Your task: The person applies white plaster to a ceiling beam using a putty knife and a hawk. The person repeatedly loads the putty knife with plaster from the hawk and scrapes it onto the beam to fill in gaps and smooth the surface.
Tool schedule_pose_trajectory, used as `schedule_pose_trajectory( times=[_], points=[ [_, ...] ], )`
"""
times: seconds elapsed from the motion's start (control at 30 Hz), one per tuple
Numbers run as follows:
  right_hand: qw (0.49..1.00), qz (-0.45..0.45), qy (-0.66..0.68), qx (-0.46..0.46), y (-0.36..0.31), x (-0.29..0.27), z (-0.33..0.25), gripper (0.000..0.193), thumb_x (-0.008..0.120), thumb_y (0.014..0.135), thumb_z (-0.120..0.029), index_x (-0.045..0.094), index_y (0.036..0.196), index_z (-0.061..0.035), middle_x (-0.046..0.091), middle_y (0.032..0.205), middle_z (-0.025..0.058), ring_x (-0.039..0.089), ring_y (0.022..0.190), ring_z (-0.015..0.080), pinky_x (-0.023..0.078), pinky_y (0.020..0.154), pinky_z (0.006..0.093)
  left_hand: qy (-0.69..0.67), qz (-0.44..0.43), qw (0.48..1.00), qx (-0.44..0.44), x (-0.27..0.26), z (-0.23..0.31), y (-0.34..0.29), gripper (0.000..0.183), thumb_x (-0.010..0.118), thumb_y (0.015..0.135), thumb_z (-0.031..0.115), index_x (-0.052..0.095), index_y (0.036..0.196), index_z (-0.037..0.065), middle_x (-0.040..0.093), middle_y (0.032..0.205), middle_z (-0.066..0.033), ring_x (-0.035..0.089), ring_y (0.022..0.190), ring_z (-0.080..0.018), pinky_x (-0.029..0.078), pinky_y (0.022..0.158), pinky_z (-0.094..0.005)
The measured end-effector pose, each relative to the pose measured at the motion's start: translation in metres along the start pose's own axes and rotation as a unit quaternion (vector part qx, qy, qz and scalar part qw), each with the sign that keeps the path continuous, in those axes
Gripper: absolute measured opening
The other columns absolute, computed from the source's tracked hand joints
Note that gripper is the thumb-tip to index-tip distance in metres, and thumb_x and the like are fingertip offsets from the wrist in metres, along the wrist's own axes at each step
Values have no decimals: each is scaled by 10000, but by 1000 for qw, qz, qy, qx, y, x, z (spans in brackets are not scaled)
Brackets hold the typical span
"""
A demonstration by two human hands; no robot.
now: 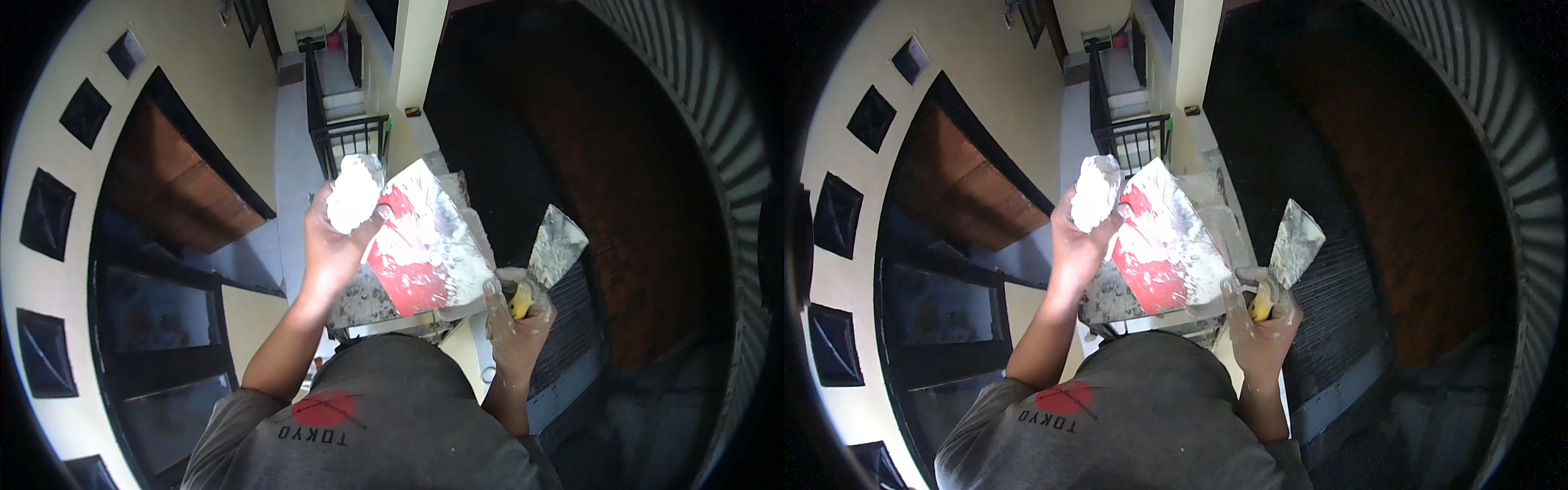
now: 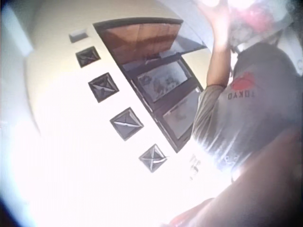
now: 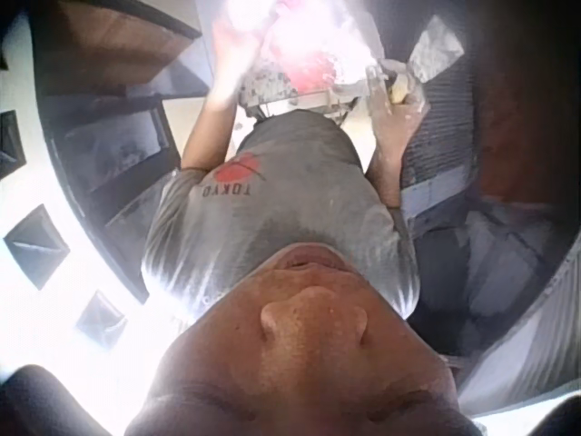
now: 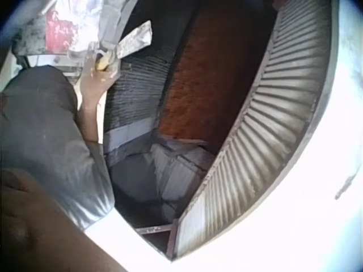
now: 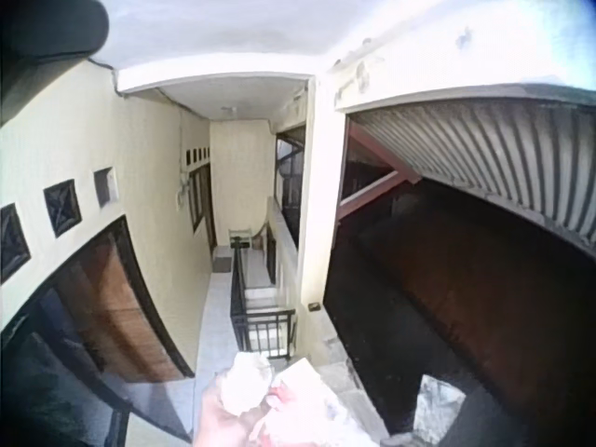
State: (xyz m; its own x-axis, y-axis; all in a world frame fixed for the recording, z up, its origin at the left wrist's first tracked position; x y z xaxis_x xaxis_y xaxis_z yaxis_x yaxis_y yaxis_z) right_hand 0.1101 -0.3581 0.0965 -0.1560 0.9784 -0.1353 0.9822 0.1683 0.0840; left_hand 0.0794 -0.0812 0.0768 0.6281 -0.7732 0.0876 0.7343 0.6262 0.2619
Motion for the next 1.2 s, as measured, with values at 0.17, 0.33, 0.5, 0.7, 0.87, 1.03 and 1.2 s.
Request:
schedule_pose_trajectory(
  times=[0.17,0.33,0.5,0.7,0.87,1.03,1.2],
  points=[
    [998,32,-34,-33,-5,-21,31,205,727,848,89,685,1043,46,685,897,62,621,820,101,507,737,255,187,-74,979,-41,-40,-19,9,345,816,811,48,646,1103,-27,762,1034,-139,726,974,-180,554,869,-325],
    [993,69,-84,-33,-5,-52,41,150,748,912,-32,712,1040,38,687,890,60,587,766,104,479,712,259,372,-106,920,-58,-45,-25,15,390,828,763,98,648,1079,-41,760,1007,-218,760,964,-305,566,860,-364],
    [994,87,-70,-4,-16,-60,39,166,761,920,-66,713,1044,33,683,871,46,538,710,69,440,647,242,370,-117,918,-76,-45,-30,15,404,812,782,69,652,1130,-60,761,975,-171,740,941,-215,544,885,-337],
    [1000,15,-5,1,-27,-55,30,167,665,1006,-112,717,1056,39,672,820,56,483,533,42,368,487,220,344,-50,937,43,-56,-18,21,392,762,837,58,657,1207,-16,756,1092,-199,741,1077,-267,544,935,-358],
    [923,-156,341,89,-27,-36,26,365,488,1099,-205,645,1139,122,655,762,112,487,415,76,386,385,222,97,-32,991,-91,-60,1,15,162,661,1003,90,647,1116,-25,704,840,-47,644,683,-105,526,623,-274],
    [932,-188,306,43,-19,-13,13,325,549,1056,-170,633,1180,118,667,790,110,502,428,77,427,402,224,35,-105,994,6,-20,1,-14,247,669,994,99,640,1207,-23,689,842,-25,631,721,-80,496,564,-245],
    [944,-167,284,25,-10,28,-5,584,731,890,-59,486,1377,150,699,1001,161,529,495,60,429,400,203,-263,-231,925,-146,18,-10,-49,643,480,1051,592,560,1278,-4,623,726,-87,557,502,-134,427,399,-268]
  ],
)
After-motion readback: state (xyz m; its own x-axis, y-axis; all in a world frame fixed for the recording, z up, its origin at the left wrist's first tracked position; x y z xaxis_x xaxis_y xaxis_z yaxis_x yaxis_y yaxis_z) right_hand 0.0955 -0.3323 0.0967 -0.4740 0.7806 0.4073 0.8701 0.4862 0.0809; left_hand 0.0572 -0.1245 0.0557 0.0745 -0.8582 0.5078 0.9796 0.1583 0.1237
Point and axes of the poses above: each hand's wrist, its own y-axis towards the middle knuckle, its own x-axis out of the palm, z = x × y, the point moved 3 cm from there along y, towards the middle knuckle
